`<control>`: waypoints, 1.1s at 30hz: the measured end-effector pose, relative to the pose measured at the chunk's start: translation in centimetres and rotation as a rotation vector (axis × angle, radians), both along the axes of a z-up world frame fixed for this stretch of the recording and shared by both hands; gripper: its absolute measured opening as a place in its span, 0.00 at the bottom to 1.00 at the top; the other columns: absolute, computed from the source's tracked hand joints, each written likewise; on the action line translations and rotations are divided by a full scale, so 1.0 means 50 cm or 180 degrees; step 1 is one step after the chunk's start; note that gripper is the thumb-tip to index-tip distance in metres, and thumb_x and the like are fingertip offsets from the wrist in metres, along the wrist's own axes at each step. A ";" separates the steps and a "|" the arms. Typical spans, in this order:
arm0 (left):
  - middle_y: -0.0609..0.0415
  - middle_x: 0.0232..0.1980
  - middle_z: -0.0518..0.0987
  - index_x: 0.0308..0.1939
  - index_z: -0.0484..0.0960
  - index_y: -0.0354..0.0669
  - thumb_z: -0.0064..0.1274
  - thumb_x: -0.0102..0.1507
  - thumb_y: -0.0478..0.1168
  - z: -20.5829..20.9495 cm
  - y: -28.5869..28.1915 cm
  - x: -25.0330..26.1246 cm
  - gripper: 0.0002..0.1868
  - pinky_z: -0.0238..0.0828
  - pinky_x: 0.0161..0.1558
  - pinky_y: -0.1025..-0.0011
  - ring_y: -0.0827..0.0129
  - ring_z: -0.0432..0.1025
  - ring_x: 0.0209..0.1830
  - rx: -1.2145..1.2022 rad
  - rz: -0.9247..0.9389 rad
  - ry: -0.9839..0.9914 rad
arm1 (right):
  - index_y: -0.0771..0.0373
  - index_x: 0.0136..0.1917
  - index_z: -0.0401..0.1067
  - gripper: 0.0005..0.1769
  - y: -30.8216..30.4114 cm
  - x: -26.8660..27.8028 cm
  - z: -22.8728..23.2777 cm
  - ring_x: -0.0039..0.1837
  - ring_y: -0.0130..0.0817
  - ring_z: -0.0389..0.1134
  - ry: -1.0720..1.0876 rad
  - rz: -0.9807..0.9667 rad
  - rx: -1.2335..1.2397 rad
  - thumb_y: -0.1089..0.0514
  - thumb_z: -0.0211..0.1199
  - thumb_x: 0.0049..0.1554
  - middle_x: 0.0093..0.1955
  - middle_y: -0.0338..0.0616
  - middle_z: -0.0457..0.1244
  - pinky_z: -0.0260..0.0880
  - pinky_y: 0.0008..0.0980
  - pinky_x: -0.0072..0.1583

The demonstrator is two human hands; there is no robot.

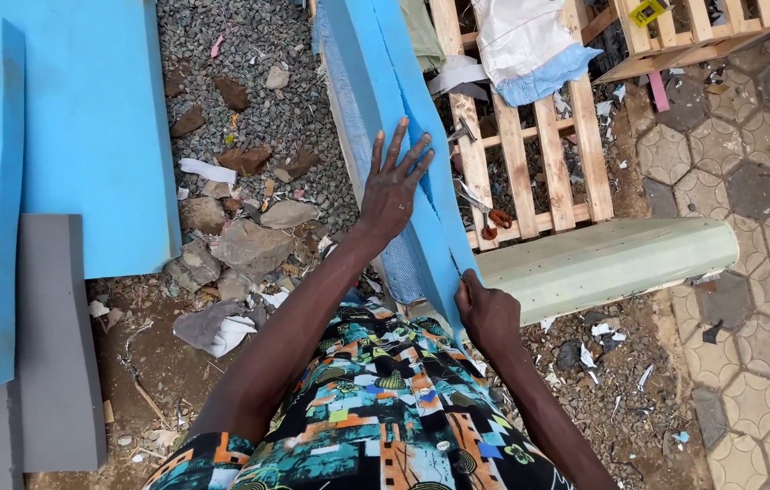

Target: Cutting large sheets of blue foam into smaller pieces using a hand-held blade

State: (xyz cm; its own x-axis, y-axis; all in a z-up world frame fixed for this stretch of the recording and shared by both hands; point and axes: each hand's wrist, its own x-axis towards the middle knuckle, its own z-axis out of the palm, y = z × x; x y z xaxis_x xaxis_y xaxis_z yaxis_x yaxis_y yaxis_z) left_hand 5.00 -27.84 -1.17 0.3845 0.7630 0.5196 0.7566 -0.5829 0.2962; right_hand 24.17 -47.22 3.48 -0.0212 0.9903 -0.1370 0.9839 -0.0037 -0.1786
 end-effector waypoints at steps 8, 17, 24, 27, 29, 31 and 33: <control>0.52 0.85 0.54 0.75 0.71 0.45 0.51 0.64 0.18 0.002 -0.001 0.002 0.36 0.24 0.84 0.36 0.46 0.35 0.86 -0.0077 -0.0090 0.0329 | 0.53 0.57 0.70 0.12 0.000 -0.005 -0.026 0.28 0.50 0.70 -0.0159 -0.0005 0.0170 0.49 0.49 0.69 0.22 0.51 0.63 0.70 0.44 0.33; 0.52 0.86 0.49 0.81 0.59 0.49 0.44 0.69 0.16 0.003 0.019 0.003 0.39 0.25 0.87 0.38 0.46 0.33 0.86 -0.0055 -0.0140 0.0467 | 0.51 0.56 0.69 0.13 -0.048 0.033 -0.045 0.24 0.50 0.65 -0.0019 -0.0053 0.0147 0.47 0.47 0.70 0.21 0.47 0.61 0.61 0.43 0.29; 0.56 0.87 0.45 0.85 0.48 0.53 0.40 0.72 0.15 0.005 0.008 -0.002 0.43 0.32 0.89 0.41 0.47 0.32 0.88 -0.0100 -0.0183 0.0486 | 0.50 0.49 0.69 0.08 -0.177 0.078 -0.066 0.20 0.28 0.48 -0.0072 -0.0028 0.0378 0.50 0.52 0.68 0.18 0.33 0.53 0.47 0.31 0.26; 0.53 0.86 0.46 0.84 0.52 0.49 0.41 0.74 0.16 0.009 0.020 -0.010 0.39 0.32 0.88 0.41 0.46 0.32 0.86 -0.0053 -0.0289 0.0529 | 0.50 0.57 0.67 0.11 -0.106 0.055 -0.092 0.20 0.46 0.59 -0.0181 -0.0016 0.0193 0.46 0.49 0.69 0.20 0.41 0.60 0.54 0.43 0.27; 0.54 0.86 0.46 0.84 0.52 0.49 0.40 0.73 0.15 0.007 0.017 -0.011 0.40 0.33 0.88 0.41 0.46 0.33 0.86 -0.0041 -0.0296 0.0554 | 0.48 0.58 0.66 0.12 -0.185 0.071 -0.104 0.19 0.40 0.57 -0.0273 -0.0125 -0.0162 0.44 0.46 0.69 0.19 0.37 0.57 0.54 0.39 0.26; 0.54 0.86 0.46 0.84 0.51 0.50 0.39 0.72 0.15 0.011 0.024 -0.004 0.41 0.33 0.88 0.41 0.46 0.33 0.86 0.0049 -0.0284 0.0557 | 0.47 0.59 0.64 0.13 -0.238 0.096 -0.118 0.18 0.34 0.54 -0.0389 -0.0227 -0.0438 0.42 0.44 0.70 0.18 0.34 0.55 0.54 0.34 0.25; 0.53 0.87 0.45 0.84 0.49 0.49 0.41 0.70 0.14 0.009 0.015 -0.002 0.43 0.31 0.87 0.40 0.44 0.32 0.87 -0.0051 -0.0260 0.0639 | 0.44 0.61 0.68 0.17 -0.285 0.123 -0.140 0.17 0.26 0.52 -0.0164 -0.0531 -0.0753 0.42 0.42 0.70 0.18 0.28 0.55 0.55 0.27 0.21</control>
State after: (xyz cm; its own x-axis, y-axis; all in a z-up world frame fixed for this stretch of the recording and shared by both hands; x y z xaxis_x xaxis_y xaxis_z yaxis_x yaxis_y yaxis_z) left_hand 4.89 -27.11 -0.72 0.5398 0.7328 0.4144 0.7519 -0.6410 0.1542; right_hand 30.32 -61.49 -3.50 0.1524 0.9200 -0.3610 0.9740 -0.2018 -0.1032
